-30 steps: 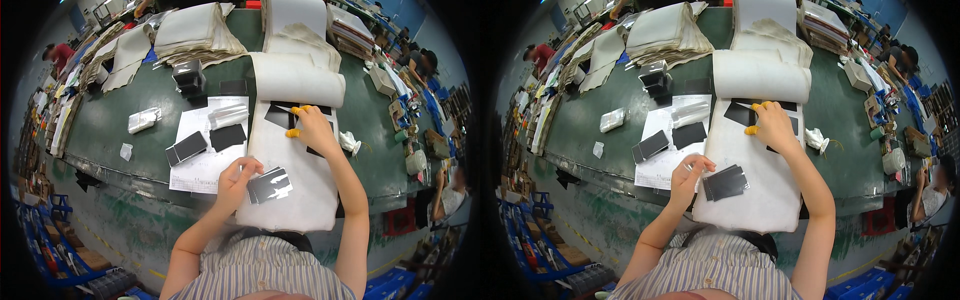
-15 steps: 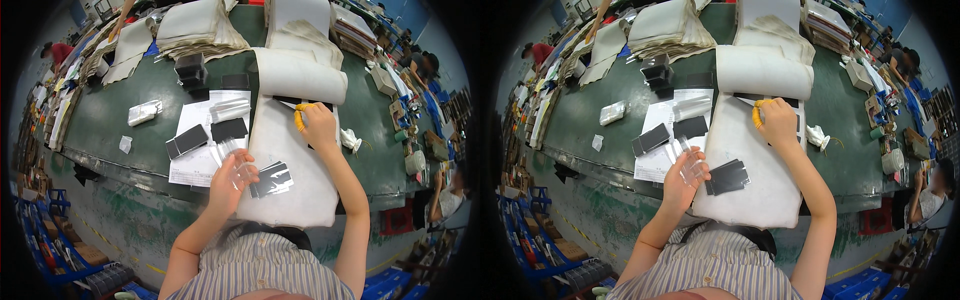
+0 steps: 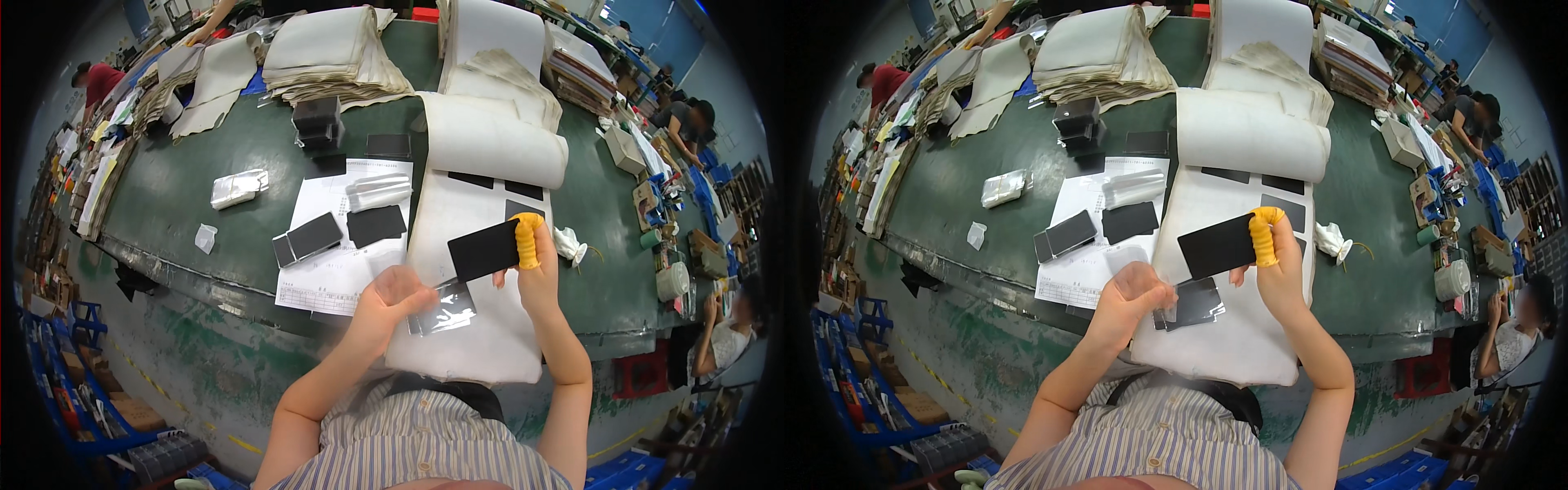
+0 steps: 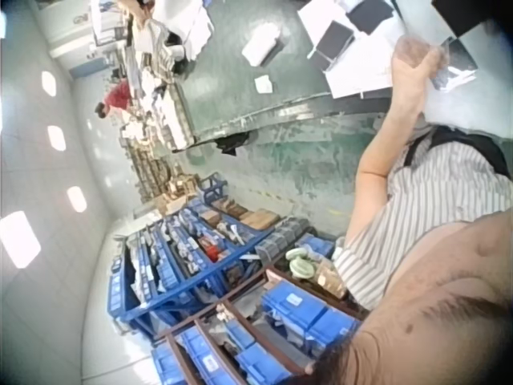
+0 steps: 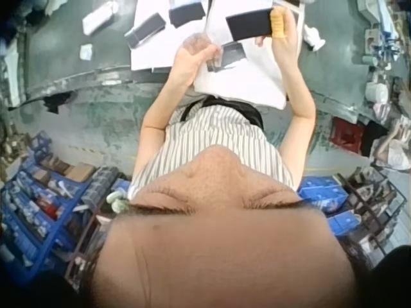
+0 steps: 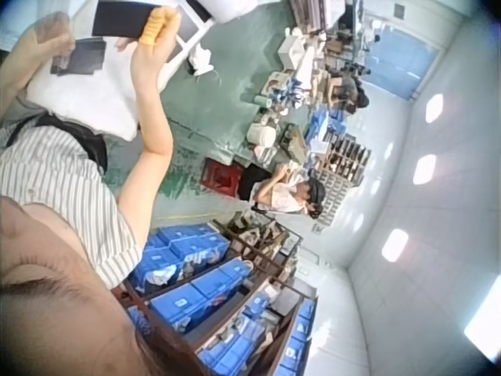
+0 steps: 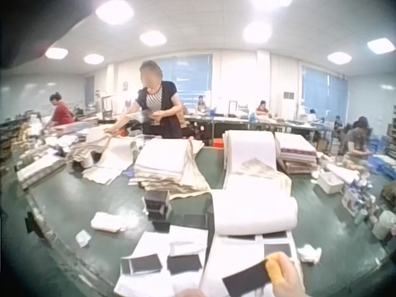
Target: The person assembles small electronic components by peeling protective films from black rectangular pads and placing them into clear plastic sleeves. They work at a table in a factory setting, handling the components one at a time and stacking the finished units.
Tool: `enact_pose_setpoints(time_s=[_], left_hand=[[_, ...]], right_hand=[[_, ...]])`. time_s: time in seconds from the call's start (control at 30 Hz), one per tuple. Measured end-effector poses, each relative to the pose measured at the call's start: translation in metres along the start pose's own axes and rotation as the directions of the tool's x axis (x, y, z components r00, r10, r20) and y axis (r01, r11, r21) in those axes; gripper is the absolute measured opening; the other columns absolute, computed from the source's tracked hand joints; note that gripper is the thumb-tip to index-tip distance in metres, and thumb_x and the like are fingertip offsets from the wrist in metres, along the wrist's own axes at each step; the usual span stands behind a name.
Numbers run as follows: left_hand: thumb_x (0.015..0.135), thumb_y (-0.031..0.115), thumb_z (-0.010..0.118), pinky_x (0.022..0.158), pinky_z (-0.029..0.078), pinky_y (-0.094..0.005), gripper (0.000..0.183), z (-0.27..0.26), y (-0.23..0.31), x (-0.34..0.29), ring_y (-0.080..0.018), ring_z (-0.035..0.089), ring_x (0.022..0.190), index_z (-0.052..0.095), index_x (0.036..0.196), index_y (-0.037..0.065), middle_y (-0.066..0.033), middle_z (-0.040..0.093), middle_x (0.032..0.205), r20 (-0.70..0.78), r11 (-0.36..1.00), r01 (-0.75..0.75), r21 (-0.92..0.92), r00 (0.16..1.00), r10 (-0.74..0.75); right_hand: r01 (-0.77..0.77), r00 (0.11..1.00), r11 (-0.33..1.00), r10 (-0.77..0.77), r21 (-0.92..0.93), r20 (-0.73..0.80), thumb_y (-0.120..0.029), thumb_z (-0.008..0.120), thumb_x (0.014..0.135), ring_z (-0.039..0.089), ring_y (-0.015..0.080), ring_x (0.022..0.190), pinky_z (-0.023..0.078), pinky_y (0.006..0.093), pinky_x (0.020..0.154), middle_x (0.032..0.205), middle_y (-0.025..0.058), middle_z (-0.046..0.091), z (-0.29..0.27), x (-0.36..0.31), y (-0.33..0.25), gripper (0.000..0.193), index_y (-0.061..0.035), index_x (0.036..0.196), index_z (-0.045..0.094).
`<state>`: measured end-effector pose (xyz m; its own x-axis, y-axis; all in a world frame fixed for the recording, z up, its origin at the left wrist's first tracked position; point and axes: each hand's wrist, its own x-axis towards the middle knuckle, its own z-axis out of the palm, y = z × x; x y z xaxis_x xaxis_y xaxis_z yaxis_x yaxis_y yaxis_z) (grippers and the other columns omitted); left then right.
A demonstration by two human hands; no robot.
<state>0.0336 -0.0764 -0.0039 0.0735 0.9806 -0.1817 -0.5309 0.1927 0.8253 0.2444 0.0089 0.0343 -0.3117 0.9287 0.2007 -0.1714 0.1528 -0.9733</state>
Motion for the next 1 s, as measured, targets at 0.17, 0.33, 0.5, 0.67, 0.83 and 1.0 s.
enact_pose_setpoints(time_s=[0.17,0.33,0.5,0.67,0.83,1.0], left_hand=[[0.075,0.0,0.074,0.077,0.05,-0.0266,0.023,0.0,0.0,-0.001,-0.0128,0.062,0.082,0.056,0.089,0.006,-0.0039,0.064,0.086,0.003,0.997,-0.016,0.07,1.0,0.016],[0.076,-0.001,0.074,0.077,0.05,-0.0266,0.022,0.0,-0.003,0.001,-0.0134,0.062,0.083,0.057,0.088,0.006,-0.0049,0.064,0.087,-0.005,0.994,-0.043,0.099,0.999,0.043],[0.08,0.001,0.07,0.076,0.053,-0.0304,0.017,0.001,-0.003,-0.001,-0.0163,0.064,0.084,0.058,0.092,0.005,-0.0071,0.065,0.09,0.003,0.997,0.003,0.077,1.0,-0.004],[0.084,0.006,0.067,0.074,0.056,-0.0348,0.018,-0.002,-0.006,-0.001,-0.0195,0.065,0.084,0.059,0.1,0.002,-0.009,0.066,0.092,0.039,1.0,0.019,-0.025,0.999,-0.018],[0.083,0.005,0.068,0.073,0.053,-0.0296,0.021,0.004,0.001,-0.004,-0.0166,0.064,0.084,0.06,0.103,0.002,-0.009,0.067,0.095,0.022,0.998,0.062,0.023,0.998,-0.063],[0.081,0.0,0.067,0.072,0.052,-0.0266,0.021,0.002,-0.004,0.0,-0.015,0.063,0.083,0.061,0.101,0.004,-0.0072,0.067,0.092,-0.068,0.998,-0.044,0.053,0.997,0.047]], right_hand=[[0.215,0.975,0.969,-0.219,-0.126,-0.024,-0.013,0.054,0.095,0.058,0.0128,0.061,0.048,0.0234,0.054,0.088,0.009,0.06,0.013,-0.018,-0.014,0.031,0.0001,0.12,0.043],[0.256,0.966,0.956,-0.26,-0.143,-0.007,-0.009,0.057,0.093,0.062,0.0133,0.068,0.051,0.0238,0.059,0.09,0.0098,0.062,0.017,-0.027,-0.017,0.03,0.0026,0.118,0.045],[0.147,0.989,0.945,-0.14,-0.291,0.045,-0.011,0.06,0.091,0.064,0.0115,0.068,0.052,0.0225,0.06,0.093,0.0094,0.064,0.02,-0.028,-0.012,0.033,0.0029,0.117,0.048],[0.008,0.997,0.909,0.025,-0.417,0.072,-0.011,0.062,0.09,0.064,0.0103,0.068,0.051,0.0214,0.06,0.09,0.0089,0.065,0.018,-0.027,-0.021,0.034,0.0017,0.119,0.051],[0.118,0.969,0.733,0.063,-0.67,0.241,-0.014,0.061,0.089,0.065,0.0211,0.064,0.05,0.03,0.059,0.082,0.0158,0.066,0.028,-0.035,-0.023,0.035,-0.005,0.122,0.054],[0.242,0.968,0.689,-0.124,-0.683,0.217,-0.02,0.066,0.085,0.058,0.0295,0.061,0.048,0.0353,0.057,0.074,0.0145,0.061,0.022,-0.035,-0.022,0.039,-0.0023,0.119,0.057]])
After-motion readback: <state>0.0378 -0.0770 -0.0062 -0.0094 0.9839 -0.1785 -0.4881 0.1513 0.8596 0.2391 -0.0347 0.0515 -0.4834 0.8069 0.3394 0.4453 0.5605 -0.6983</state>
